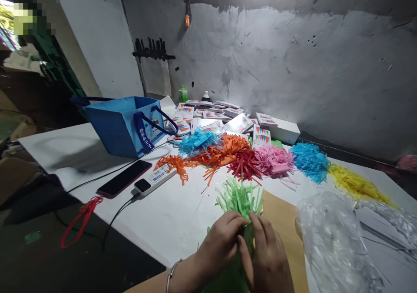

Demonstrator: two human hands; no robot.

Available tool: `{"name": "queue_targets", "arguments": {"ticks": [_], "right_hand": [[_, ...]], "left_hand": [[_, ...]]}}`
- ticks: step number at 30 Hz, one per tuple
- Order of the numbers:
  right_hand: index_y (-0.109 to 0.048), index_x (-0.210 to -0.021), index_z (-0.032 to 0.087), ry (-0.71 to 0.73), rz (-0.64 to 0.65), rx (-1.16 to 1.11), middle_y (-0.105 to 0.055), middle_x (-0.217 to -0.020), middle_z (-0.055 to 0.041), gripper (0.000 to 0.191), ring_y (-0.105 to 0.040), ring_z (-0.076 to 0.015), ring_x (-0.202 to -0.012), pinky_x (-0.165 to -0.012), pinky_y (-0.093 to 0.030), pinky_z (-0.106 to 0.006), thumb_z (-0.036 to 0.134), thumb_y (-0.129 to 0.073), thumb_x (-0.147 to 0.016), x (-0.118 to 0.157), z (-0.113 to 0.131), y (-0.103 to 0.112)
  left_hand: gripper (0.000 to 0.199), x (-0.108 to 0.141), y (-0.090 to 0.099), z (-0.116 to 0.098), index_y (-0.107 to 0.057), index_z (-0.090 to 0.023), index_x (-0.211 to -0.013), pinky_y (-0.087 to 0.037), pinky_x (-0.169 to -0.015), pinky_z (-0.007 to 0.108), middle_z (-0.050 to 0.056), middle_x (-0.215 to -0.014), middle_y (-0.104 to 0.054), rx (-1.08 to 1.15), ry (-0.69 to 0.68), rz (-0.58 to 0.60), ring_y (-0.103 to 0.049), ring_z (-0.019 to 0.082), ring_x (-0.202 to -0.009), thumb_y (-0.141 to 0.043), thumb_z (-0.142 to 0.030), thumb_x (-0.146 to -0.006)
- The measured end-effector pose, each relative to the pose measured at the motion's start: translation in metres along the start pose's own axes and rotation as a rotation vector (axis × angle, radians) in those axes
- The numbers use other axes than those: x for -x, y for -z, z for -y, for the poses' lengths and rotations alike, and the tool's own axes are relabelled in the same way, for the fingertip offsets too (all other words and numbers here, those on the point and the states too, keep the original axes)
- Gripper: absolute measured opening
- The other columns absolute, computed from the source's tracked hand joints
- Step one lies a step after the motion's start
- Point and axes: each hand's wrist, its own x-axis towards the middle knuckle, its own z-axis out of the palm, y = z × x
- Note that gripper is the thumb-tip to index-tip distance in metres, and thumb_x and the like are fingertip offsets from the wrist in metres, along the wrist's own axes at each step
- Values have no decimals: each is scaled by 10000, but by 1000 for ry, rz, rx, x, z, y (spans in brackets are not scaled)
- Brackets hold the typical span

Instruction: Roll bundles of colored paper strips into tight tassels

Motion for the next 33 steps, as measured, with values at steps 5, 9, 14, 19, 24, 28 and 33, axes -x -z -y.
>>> {"name": "queue_targets", "arguments": {"ticks": [5,9,14,19,24,28,33], "right_hand": [[-431,-1405,155,-157,95,-192,-620,-1250,-143,425,-643,-243,-1140,-871,-602,-323,299,-481,-1008,7,-4,-7],[-470,-1362,232,-257,88,-376,-610,-1212,-90,364,-643,-198,-1106,-890,-568,-294,189,-400,-1008,13,-10,-14],[-625,-1200,242,-280,106,-384,-637,-1061,-80,305,-632,-242,-967,-825,-519,-369,230,-404,-990,10,-17,-5],[-709,-880,217,-577,483,-741,-670,-821,-35,268,-623,-222,-784,-712,-468,-332,268,-446,-877,-14,-30,22],[-695,-824,186,-866,572,-1054,-650,-734,-14,256,-600,-205,-720,-633,-444,-283,392,-547,-801,-19,-40,26],[-698,-934,177,-857,400,-947,-709,-915,-72,344,-645,-250,-865,-758,-481,-330,463,-529,-841,-7,-53,22],[-723,-992,190,-864,89,-666,-726,-1053,-109,387,-673,-283,-992,-871,-517,-389,485,-508,-866,16,-82,22]], "left_hand": [[336,0,-3,0,-644,-136,-1106,-584,-737,340,113,-945,-690,-161,-100,-32,-666,237,-857,-497,6,-839],[228,-2,0,-1,-635,-151,-1051,-583,-713,320,84,-915,-711,-185,-90,-3,-685,229,-821,-597,-38,-857],[225,-6,4,1,-650,-165,-1051,-564,-663,278,48,-855,-732,-288,-158,41,-683,202,-754,-547,-36,-898],[294,-12,10,8,-662,-184,-1103,-521,-605,253,23,-803,-750,-332,-411,39,-641,182,-679,-469,-43,-932],[177,-15,20,2,-690,-209,-995,-530,-712,258,77,-1025,-741,-229,-467,-27,-668,175,-836,-521,-160,-990],[217,-14,29,-8,-619,-190,-938,-518,-866,370,103,-968,-708,-153,-420,-14,-608,223,-954,-424,-209,-1031],[150,1,36,-13,-583,-232,-1017,-525,-751,338,81,-885,-692,37,-331,15,-610,208,-813,-434,-238,-1032]]}}
